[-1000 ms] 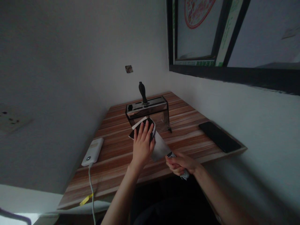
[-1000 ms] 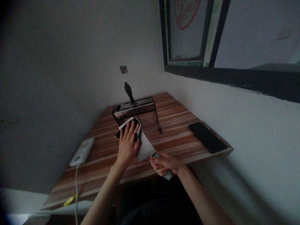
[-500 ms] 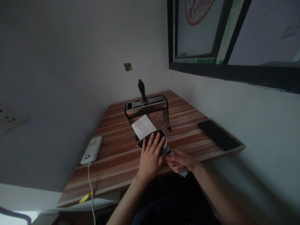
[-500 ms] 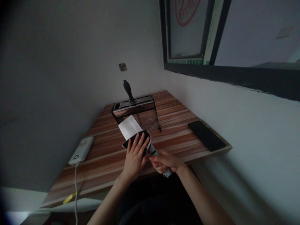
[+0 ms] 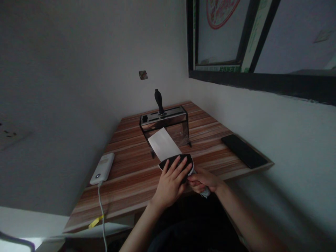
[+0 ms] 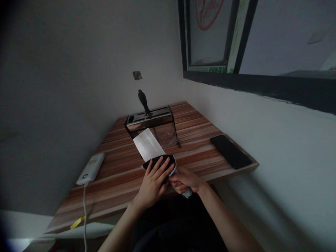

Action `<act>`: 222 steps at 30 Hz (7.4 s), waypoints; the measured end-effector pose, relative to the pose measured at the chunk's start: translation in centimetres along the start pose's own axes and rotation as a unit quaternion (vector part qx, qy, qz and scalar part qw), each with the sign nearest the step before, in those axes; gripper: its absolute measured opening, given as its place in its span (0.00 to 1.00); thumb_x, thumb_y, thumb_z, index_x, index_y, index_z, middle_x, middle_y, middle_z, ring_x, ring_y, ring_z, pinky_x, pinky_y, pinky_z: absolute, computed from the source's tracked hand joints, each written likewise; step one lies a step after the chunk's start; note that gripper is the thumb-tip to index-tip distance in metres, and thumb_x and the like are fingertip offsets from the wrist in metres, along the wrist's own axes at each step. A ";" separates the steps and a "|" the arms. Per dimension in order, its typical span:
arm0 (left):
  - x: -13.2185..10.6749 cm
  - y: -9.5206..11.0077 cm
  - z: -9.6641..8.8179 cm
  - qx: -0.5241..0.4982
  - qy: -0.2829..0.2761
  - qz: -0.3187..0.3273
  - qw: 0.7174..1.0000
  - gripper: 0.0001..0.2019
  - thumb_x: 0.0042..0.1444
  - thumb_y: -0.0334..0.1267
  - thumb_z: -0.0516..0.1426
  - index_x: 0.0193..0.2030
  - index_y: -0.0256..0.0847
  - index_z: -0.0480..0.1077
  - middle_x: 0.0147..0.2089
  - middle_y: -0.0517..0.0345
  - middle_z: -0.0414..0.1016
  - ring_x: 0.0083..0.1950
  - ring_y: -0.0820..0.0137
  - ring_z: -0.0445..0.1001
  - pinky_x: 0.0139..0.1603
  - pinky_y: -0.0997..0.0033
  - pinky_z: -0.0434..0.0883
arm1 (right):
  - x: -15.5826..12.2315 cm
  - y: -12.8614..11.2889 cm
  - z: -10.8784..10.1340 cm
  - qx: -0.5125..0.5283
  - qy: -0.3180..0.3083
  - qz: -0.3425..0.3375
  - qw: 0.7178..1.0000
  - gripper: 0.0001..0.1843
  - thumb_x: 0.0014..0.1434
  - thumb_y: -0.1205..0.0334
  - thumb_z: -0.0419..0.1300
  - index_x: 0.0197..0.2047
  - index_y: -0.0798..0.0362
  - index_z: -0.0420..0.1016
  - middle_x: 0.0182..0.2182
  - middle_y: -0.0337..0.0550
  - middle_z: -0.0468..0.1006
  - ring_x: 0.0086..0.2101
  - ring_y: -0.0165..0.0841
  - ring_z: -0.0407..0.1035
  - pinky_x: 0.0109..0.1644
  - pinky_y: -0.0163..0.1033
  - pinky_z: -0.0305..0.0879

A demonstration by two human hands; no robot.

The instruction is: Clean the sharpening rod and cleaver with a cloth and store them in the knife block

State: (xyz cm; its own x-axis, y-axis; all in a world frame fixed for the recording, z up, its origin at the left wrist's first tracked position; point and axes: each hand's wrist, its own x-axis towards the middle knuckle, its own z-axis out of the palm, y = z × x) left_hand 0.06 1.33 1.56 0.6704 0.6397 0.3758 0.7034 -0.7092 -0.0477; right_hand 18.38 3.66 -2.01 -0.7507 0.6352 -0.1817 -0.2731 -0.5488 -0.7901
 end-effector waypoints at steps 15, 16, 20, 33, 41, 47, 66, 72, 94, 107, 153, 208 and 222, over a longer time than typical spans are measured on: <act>0.8 -1.7 -0.1 0.025 0.028 -0.035 0.999 0.31 0.60 0.35 0.50 0.69 0.46 0.46 0.71 0.54 0.47 0.72 0.61 0.41 0.69 0.51 0.42 | -0.2 -0.5 0.6 -0.032 -0.030 -0.015 0.999 0.20 0.53 0.51 0.63 0.24 0.54 0.58 0.13 0.23 0.53 0.11 0.16 0.43 0.14 0.25 0.43; 1.0 -2.1 -0.3 0.027 0.030 -0.044 0.998 0.31 0.60 0.34 0.50 0.69 0.46 0.46 0.72 0.54 0.46 0.72 0.61 0.41 0.69 0.50 0.42 | -0.2 -0.6 0.6 -0.032 -0.035 -0.018 0.999 0.20 0.54 0.51 0.63 0.25 0.54 0.58 0.13 0.23 0.53 0.11 0.15 0.43 0.14 0.25 0.43; 2.1 -3.7 -1.3 0.029 0.050 -0.077 0.995 0.30 0.61 0.32 0.48 0.69 0.45 0.46 0.72 0.52 0.45 0.72 0.60 0.40 0.69 0.48 0.43 | -0.3 -0.7 0.8 -0.026 -0.055 -0.017 0.998 0.21 0.53 0.51 0.63 0.25 0.53 0.57 0.14 0.23 0.54 0.11 0.15 0.42 0.14 0.25 0.42; 5.2 -8.4 -3.6 0.017 0.135 -0.132 0.982 0.27 0.64 0.34 0.45 0.70 0.45 0.45 0.72 0.51 0.45 0.72 0.62 0.39 0.69 0.47 0.42 | -0.4 -0.5 0.6 -0.023 -0.069 -0.019 0.997 0.17 0.56 0.54 0.62 0.27 0.52 0.57 0.15 0.23 0.55 0.11 0.16 0.42 0.13 0.24 0.43; 5.9 -7.4 -3.8 0.025 0.142 -0.167 0.975 0.28 0.63 0.34 0.45 0.69 0.42 0.46 0.72 0.51 0.45 0.72 0.62 0.40 0.69 0.47 0.42 | -0.3 -0.6 0.7 -0.014 -0.069 -0.008 0.997 0.20 0.54 0.52 0.63 0.25 0.53 0.56 0.14 0.23 0.54 0.11 0.15 0.41 0.13 0.24 0.41; 5.5 -6.5 -3.3 0.042 0.130 -0.161 0.977 0.27 0.63 0.34 0.45 0.69 0.41 0.49 0.72 0.50 0.46 0.72 0.61 0.40 0.69 0.46 0.42 | -0.3 -0.7 0.7 -0.002 -0.072 -0.001 0.997 0.20 0.53 0.53 0.64 0.24 0.53 0.56 0.14 0.23 0.54 0.11 0.15 0.41 0.12 0.24 0.41; 0.7 1.0 0.3 -0.010 0.022 -0.074 0.997 0.33 0.56 0.29 0.50 0.69 0.45 0.46 0.72 0.56 0.45 0.72 0.61 0.39 0.69 0.48 0.42 | -0.2 -0.2 0.3 0.005 -0.004 0.002 1.000 0.20 0.49 0.53 0.66 0.24 0.53 0.58 0.11 0.23 0.55 0.11 0.16 0.44 0.13 0.24 0.43; -0.4 1.5 0.4 -0.030 0.010 -0.057 0.998 0.35 0.55 0.28 0.50 0.69 0.46 0.46 0.72 0.58 0.44 0.73 0.62 0.38 0.69 0.49 0.38 | -0.1 0.1 0.1 0.000 0.000 0.008 1.000 0.18 0.46 0.57 0.66 0.24 0.53 0.58 0.10 0.24 0.56 0.11 0.17 0.45 0.13 0.24 0.43; 1.3 -1.3 -0.8 -0.002 0.040 -0.072 0.997 0.30 0.60 0.32 0.49 0.69 0.46 0.48 0.71 0.54 0.48 0.72 0.61 0.41 0.69 0.49 0.43 | -0.4 -0.4 0.5 -0.034 -0.030 -0.012 0.999 0.19 0.54 0.53 0.63 0.26 0.54 0.59 0.14 0.23 0.54 0.11 0.15 0.43 0.14 0.24 0.44; 5.1 -7.0 -3.3 0.012 0.112 -0.146 0.983 0.27 0.63 0.33 0.44 0.69 0.43 0.46 0.72 0.52 0.43 0.73 0.63 0.36 0.69 0.48 0.40 | -0.4 -0.5 0.6 -0.031 -0.051 -0.020 0.998 0.19 0.55 0.53 0.62 0.27 0.53 0.57 0.15 0.23 0.54 0.11 0.16 0.42 0.13 0.25 0.43; 0.0 1.1 0.5 -0.056 0.019 -0.064 0.996 0.32 0.57 0.28 0.49 0.68 0.47 0.48 0.72 0.59 0.46 0.72 0.62 0.39 0.69 0.49 0.39 | 0.0 -0.1 0.2 -0.001 0.003 -0.001 1.000 0.19 0.48 0.54 0.66 0.24 0.53 0.58 0.11 0.23 0.56 0.10 0.16 0.44 0.13 0.24 0.45; 1.2 -0.1 0.5 -0.028 0.021 -0.082 0.996 0.33 0.58 0.30 0.50 0.69 0.47 0.45 0.72 0.57 0.44 0.73 0.61 0.37 0.69 0.45 0.41 | -0.1 -0.6 0.4 0.006 -0.014 0.001 1.000 0.22 0.49 0.51 0.66 0.22 0.54 0.57 0.11 0.23 0.54 0.11 0.15 0.42 0.13 0.24 0.42; 0.2 0.9 -0.1 -0.059 -0.010 -0.054 0.997 0.35 0.56 0.28 0.51 0.69 0.48 0.46 0.72 0.57 0.44 0.72 0.59 0.38 0.69 0.45 0.41 | 0.0 0.0 0.0 0.015 0.005 0.002 1.000 0.19 0.47 0.56 0.66 0.24 0.53 0.58 0.11 0.24 0.58 0.10 0.16 0.44 0.13 0.24 0.45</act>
State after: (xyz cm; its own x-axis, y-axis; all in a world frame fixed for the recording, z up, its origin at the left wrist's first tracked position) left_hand 0.76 0.81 1.72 0.5973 0.7194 0.3545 0.7404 -0.6645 0.1012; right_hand 18.39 3.68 -2.03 -0.7459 0.6381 -0.1907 -0.2884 -0.5676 -0.7711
